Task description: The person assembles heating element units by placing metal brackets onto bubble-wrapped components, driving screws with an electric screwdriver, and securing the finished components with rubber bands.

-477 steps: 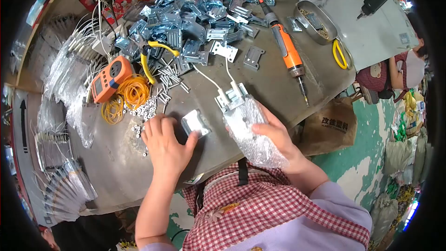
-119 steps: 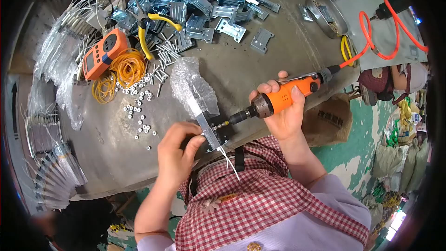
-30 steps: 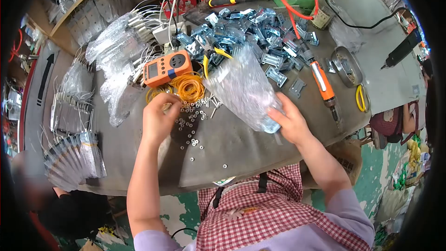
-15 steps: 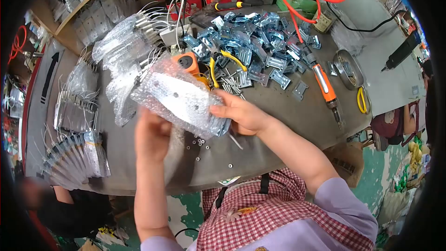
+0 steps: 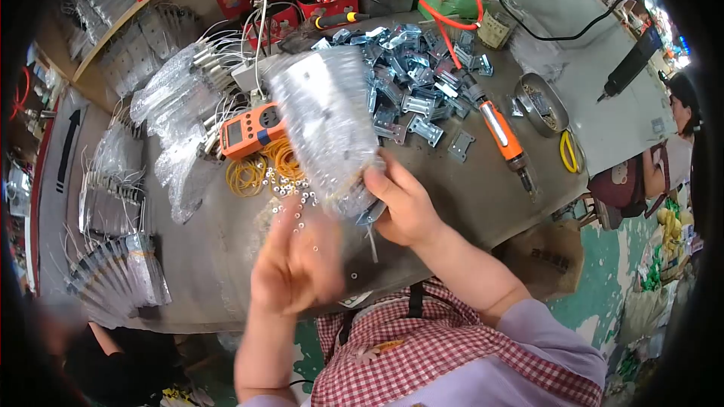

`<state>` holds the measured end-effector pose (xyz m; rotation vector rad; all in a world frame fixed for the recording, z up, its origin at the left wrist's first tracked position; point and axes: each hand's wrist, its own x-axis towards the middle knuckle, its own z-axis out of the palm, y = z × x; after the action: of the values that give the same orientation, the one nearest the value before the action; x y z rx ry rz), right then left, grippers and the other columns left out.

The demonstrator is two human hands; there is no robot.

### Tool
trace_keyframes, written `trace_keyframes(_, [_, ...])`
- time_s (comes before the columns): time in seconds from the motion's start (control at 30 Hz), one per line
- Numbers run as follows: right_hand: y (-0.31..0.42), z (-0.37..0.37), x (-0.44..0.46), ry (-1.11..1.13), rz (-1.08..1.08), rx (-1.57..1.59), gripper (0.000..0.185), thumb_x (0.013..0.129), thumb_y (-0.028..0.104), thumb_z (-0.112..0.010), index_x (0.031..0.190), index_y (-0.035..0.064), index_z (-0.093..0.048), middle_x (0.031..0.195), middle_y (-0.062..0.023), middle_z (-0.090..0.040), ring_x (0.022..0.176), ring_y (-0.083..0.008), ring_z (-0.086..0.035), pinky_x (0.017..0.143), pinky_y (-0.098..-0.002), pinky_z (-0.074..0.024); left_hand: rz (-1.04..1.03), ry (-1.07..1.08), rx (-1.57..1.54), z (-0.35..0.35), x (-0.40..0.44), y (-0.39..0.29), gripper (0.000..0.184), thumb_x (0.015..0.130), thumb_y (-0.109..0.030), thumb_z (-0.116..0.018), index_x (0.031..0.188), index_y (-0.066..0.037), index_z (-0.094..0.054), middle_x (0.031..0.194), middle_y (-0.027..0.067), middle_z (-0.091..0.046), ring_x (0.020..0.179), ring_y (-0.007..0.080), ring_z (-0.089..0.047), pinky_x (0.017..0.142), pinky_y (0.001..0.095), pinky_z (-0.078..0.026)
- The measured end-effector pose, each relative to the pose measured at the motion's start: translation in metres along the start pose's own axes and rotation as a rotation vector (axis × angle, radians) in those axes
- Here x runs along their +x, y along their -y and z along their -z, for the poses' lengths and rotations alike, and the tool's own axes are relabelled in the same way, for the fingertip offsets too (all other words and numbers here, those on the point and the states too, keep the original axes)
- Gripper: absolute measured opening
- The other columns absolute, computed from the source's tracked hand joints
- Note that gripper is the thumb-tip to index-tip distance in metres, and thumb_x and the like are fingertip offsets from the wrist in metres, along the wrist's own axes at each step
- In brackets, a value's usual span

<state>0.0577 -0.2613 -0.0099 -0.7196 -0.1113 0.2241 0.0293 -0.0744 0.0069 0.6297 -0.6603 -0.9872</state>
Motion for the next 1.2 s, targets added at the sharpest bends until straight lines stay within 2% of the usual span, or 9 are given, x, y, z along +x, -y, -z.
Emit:
trace_keyframes(0.07, [-0.003, 0.004, -0.001, -0.041, 0.349, -0.316, 0.035, 0.091, 0.022, -0.052, 0.115, -0.0006, -0.042, 0.107, -0.0045, -0.049, 0.095, -0.0097, -0.047, 0.084, -0.0261, -0.039, -0.601, -0.72, -0.154, -0.002, 0.027, 0.019, 0.069, 0.08, -0.044, -0.061, 0.128, 0.001, -0.042, 0.129, 0.0206, -0.044, 0.117, 0.0295, -0.048, 0.093, 0.0389, -0.042])
trace_keyframes(0.1, [0.003, 0.017, -0.003, -0.046, 0.417, -0.662, 0.035, 0.087, 0.02, -0.057, 0.114, 0.0014, -0.043, 0.11, -0.0086, -0.048, 0.097, -0.0179, -0.051, 0.085, -0.0305, -0.0408, -0.416, -0.629, 0.057, 0.003, 0.018, 0.018, 0.104, 0.07, -0.064, -0.056, 0.14, 0.0, -0.011, 0.142, 0.0144, -0.027, 0.134, 0.0263, -0.022, 0.109, 0.043, -0.019])
trace_keyframes(0.23, [0.052, 0.024, -0.016, 0.634, 0.289, -1.438, 0.036, 0.08, 0.015, -0.059, 0.11, 0.0047, -0.044, 0.105, -0.0154, -0.047, 0.099, -0.0347, -0.049, 0.085, -0.04, -0.0418, -0.077, -0.439, -0.177, 0.015, -0.013, 0.007, 0.108, 0.066, -0.078, -0.047, 0.136, 0.002, -0.027, 0.139, 0.0147, -0.033, 0.129, 0.0281, -0.031, 0.108, 0.0426, -0.021])
trace_keyframes(0.4, [0.051, -0.008, -0.042, 0.917, 0.1, -1.433, 0.031, 0.079, 0.013, -0.06, 0.106, 0.0046, -0.048, 0.098, -0.0117, -0.049, 0.098, -0.0276, -0.05, 0.08, -0.0343, -0.0444, 0.408, 0.082, 0.807, 0.018, -0.005, -0.031, 0.051, 0.079, -0.028, -0.061, 0.118, 0.004, -0.051, 0.114, 0.0196, -0.055, 0.109, 0.0297, -0.052, 0.091, 0.0348, -0.04])
trace_keyframes(0.6, [0.028, -0.006, -0.019, 0.216, 0.162, -1.186, 0.031, 0.083, 0.015, -0.057, 0.106, 0.0008, -0.041, 0.1, -0.0172, -0.056, 0.093, -0.0299, -0.056, 0.08, -0.0364, -0.0449, 0.018, -0.629, 2.237, -0.04, 0.027, -0.014, 0.063, 0.058, -0.007, -0.074, 0.114, 0.002, -0.048, 0.105, 0.0141, -0.052, 0.096, 0.0347, -0.051, 0.08, 0.0421, -0.042])
trace_keyframes(0.73, [0.034, 0.016, 0.024, 0.342, -0.268, -1.093, 0.023, 0.081, 0.003, -0.057, 0.104, 0.0006, -0.058, 0.098, -0.0095, -0.06, 0.098, -0.0216, -0.057, 0.086, -0.0335, -0.0443, 0.199, -0.941, 1.719, -0.011, -0.024, -0.015, 0.071, 0.05, -0.013, -0.078, 0.113, 0.002, -0.049, 0.108, 0.0158, -0.048, 0.103, 0.0346, -0.047, 0.088, 0.0403, -0.04])
trace_keyframes(0.8, [0.034, 0.048, 0.056, -0.189, 0.157, -1.771, 0.024, 0.077, -0.001, -0.048, 0.096, 0.0009, -0.061, 0.09, -0.0184, -0.059, 0.087, -0.0336, -0.057, 0.077, -0.0394, -0.0464, 0.034, -1.264, 1.824, 0.017, -0.077, -0.021, 0.068, 0.054, -0.018, -0.077, 0.112, 0.003, -0.049, 0.11, 0.0148, -0.045, 0.104, 0.0282, -0.046, 0.09, 0.0343, -0.038])
trace_keyframes(0.93, [0.038, 0.11, 0.087, -0.028, 0.628, -1.918, 0.018, 0.076, -0.005, -0.05, 0.092, -0.0015, -0.057, 0.092, -0.0157, -0.055, 0.086, -0.0341, -0.056, 0.073, -0.0376, -0.0447, -0.469, -1.901, 1.834, 0.062, -0.185, -0.061, 0.067, 0.061, -0.019, -0.08, 0.113, 0.004, -0.045, 0.106, 0.0175, -0.047, 0.098, 0.0302, -0.047, 0.088, 0.0376, -0.038])
trace_keyframes(1.2, [0.048, 0.103, 0.09, -0.006, 0.427, -1.981, 0.018, 0.076, -0.003, -0.05, 0.093, 0.0028, -0.056, 0.09, -0.0148, -0.052, 0.085, -0.0364, -0.054, 0.069, -0.0414, -0.0443, 0.228, -2.158, 1.992, 0.073, -0.285, -0.087, 0.056, 0.063, -0.027, -0.079, 0.101, 0.0, -0.047, 0.101, 0.02, -0.052, 0.098, 0.0371, -0.048, 0.083, 0.0408, -0.039])
